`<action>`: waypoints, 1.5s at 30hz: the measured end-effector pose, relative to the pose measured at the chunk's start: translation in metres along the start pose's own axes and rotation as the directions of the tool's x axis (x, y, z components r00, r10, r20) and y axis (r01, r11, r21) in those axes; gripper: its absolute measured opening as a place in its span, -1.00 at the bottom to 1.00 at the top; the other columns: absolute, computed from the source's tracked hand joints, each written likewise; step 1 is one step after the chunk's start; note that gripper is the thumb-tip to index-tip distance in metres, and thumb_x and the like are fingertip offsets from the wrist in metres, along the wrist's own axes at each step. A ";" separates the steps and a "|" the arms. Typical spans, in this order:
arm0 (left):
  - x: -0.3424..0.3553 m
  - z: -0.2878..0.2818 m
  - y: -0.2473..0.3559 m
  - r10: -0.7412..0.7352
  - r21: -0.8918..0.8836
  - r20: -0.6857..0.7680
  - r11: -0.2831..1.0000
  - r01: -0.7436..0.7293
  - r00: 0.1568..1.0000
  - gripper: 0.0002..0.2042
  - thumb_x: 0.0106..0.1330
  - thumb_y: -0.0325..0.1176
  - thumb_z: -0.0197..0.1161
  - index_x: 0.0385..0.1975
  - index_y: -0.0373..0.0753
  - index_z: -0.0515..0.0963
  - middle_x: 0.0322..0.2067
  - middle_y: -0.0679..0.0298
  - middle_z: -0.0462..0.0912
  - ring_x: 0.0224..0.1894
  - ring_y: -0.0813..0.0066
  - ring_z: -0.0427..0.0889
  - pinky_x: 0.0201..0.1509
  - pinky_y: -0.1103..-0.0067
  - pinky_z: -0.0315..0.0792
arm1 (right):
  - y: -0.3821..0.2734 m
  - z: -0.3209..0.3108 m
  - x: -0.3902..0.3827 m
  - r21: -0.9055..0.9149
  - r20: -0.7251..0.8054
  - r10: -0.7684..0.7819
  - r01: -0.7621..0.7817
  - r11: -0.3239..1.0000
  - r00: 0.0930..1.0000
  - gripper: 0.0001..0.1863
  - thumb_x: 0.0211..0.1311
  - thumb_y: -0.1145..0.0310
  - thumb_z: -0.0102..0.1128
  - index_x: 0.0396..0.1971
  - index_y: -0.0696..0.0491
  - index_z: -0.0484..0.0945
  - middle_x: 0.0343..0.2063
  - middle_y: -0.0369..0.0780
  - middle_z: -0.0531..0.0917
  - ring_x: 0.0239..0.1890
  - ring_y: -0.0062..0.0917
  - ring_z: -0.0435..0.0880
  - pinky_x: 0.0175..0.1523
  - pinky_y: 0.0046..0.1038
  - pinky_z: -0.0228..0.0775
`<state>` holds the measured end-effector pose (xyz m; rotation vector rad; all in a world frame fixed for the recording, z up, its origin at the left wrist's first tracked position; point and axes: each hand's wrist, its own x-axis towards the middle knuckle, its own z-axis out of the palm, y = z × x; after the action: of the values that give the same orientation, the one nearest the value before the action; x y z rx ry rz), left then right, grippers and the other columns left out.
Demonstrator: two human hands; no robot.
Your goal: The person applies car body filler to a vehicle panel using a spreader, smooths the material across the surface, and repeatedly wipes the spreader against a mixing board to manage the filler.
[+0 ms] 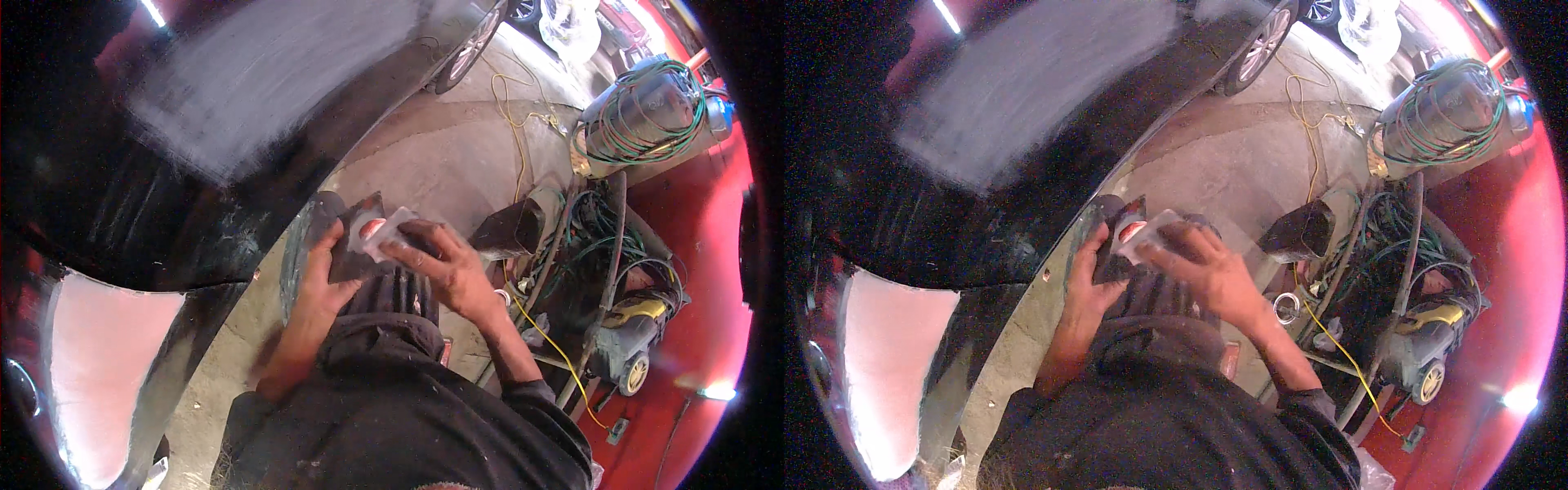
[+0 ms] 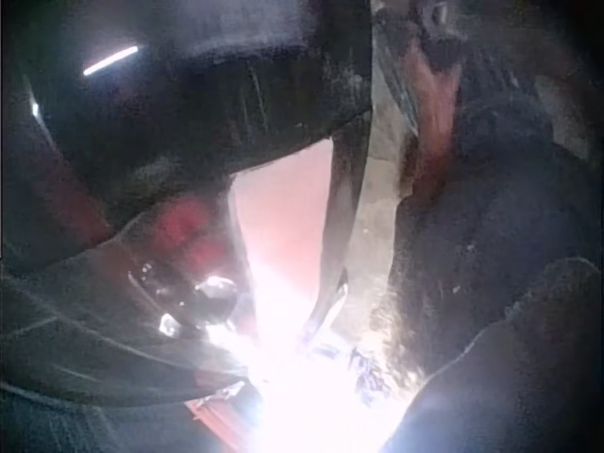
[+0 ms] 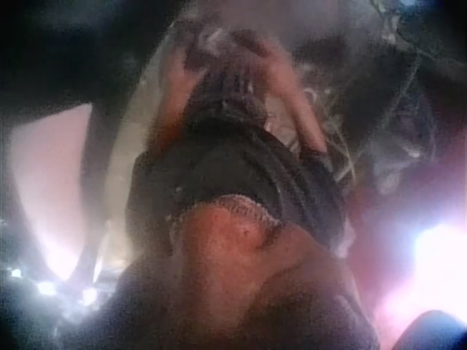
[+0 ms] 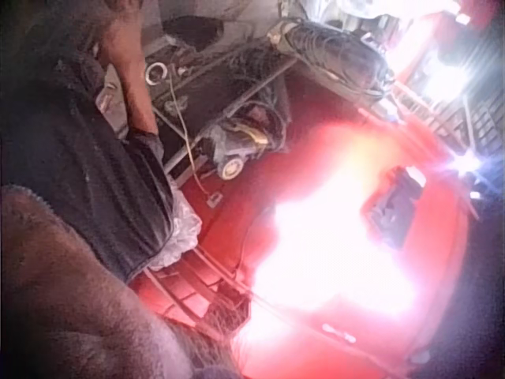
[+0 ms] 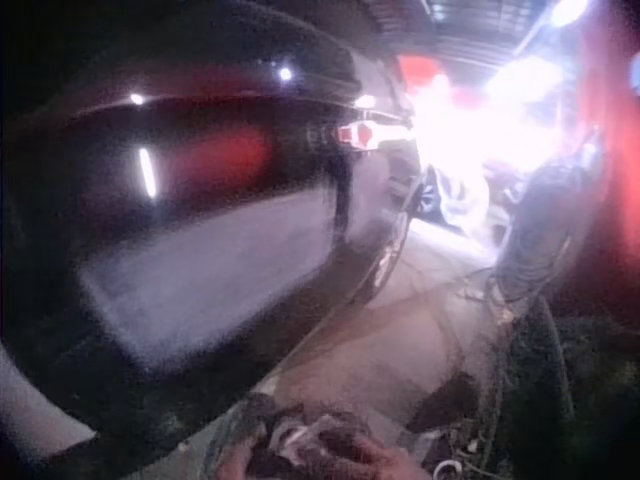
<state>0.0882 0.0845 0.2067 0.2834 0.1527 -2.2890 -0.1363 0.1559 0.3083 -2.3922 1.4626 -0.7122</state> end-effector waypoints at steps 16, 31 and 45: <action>-0.009 0.040 -0.006 0.478 0.774 0.074 0.526 -0.353 0.875 -0.51 0.54 -0.06 0.17 0.20 -0.39 0.50 0.10 0.15 0.63 0.12 0.38 0.60 0.22 0.44 0.48 | -0.033 -0.026 0.024 -0.120 -0.085 -0.107 0.096 0.988 0.991 -0.40 -0.03 0.43 0.23 0.13 -0.22 0.67 0.09 -0.17 0.55 0.17 -0.18 0.55 0.26 -0.17 0.44; 0.001 0.031 -0.003 0.254 0.317 -0.002 0.917 -0.240 0.967 -0.47 0.54 -0.03 0.09 0.35 -0.24 0.39 0.18 0.10 0.59 0.17 0.17 0.61 0.26 0.26 0.51 | -0.031 -0.020 0.025 -0.015 0.008 -0.195 0.195 0.981 0.981 -0.41 0.00 0.37 0.22 0.15 -0.23 0.65 0.18 -0.17 0.51 0.27 -0.14 0.48 0.39 -0.11 0.37; -0.005 0.007 -0.015 0.732 0.915 0.133 0.168 -0.366 0.668 -0.42 0.58 -0.01 -0.03 0.31 -0.43 0.35 0.25 0.02 0.49 0.27 0.09 0.49 0.33 0.36 0.35 | 0.015 0.035 -0.003 0.970 0.046 0.764 -0.211 0.119 0.644 -0.65 0.49 0.44 0.06 0.19 0.18 0.46 -0.12 -0.20 0.66 -0.09 -0.43 0.67 0.09 -0.34 0.55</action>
<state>0.0793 0.0964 0.2152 1.1197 -0.9552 -1.2662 -0.1307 0.1505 0.2709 -0.6668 1.2714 -1.4767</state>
